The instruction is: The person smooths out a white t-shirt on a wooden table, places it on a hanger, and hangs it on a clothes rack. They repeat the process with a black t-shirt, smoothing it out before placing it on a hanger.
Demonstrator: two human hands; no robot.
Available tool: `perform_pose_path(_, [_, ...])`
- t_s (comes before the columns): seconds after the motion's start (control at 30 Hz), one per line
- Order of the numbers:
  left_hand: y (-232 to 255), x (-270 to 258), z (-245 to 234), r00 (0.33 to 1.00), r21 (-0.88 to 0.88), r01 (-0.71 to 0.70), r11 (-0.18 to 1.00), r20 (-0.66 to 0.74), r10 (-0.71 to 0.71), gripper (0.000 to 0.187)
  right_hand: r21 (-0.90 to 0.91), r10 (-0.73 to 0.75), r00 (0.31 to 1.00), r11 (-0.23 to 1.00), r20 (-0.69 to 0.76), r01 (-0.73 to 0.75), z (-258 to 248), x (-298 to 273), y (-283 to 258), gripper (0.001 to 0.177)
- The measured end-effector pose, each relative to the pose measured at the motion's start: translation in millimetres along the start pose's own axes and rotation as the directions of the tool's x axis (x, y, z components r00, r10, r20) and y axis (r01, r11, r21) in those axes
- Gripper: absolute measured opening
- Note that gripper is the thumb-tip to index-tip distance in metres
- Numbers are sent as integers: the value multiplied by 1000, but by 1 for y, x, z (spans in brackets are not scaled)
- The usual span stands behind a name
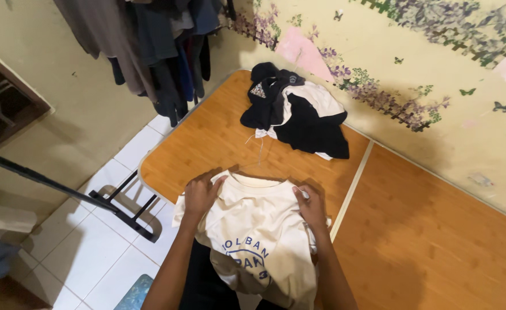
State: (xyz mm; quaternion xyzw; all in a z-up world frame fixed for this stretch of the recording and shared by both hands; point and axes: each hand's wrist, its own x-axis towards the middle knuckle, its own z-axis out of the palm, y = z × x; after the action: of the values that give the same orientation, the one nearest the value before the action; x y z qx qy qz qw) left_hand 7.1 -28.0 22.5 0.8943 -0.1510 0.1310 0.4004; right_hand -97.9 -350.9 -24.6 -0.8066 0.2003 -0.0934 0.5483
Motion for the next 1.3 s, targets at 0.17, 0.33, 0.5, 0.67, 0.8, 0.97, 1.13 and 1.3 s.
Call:
perform_pose_path(0.17, [-7, 0, 5, 993, 19, 101, 995, 56, -102, 49, 29, -48, 999, 998, 10, 48, 0, 0, 4, 29])
perform_pose_path(0.33, [-12, 0, 8, 994, 7, 108, 994, 34, -108, 49, 14, -77, 997, 997, -17, 78, 2, 3, 13, 27])
perform_pose_path(0.5, [-11, 0, 7, 992, 11, 111, 994, 53, -111, 49, -48, -83, 996, 995, -18, 82, 3, 4, 15, 26])
perform_pose_path(0.67, [-11, 0, 3, 992, -107, 104, 989, 79, -96, 48, 153, -367, 928, 923, 61, 354, -2, 7, -3, 33])
perform_pose_path(0.8, [-12, 2, 3, 987, -34, 139, 990, 86, -135, 47, -73, -382, 908, 914, 170, 398, -13, 20, -24, 34])
perform_pose_path(0.97, [-13, 3, 7, 986, 29, 142, 989, 80, -144, 46, -254, -135, 975, 951, 175, 177, 4, 23, -31, 28])
perform_pose_path(1.13, [-7, 1, 2, 988, -17, 148, 989, 43, -147, 45, -370, -361, 932, 871, -31, 325, 28, 4, -29, 25])
perform_pose_path(1.3, [-7, 1, 3, 978, -8, 188, 982, 89, -187, 43, -299, -96, 992, 952, -87, 66, 27, -1, -32, 29])
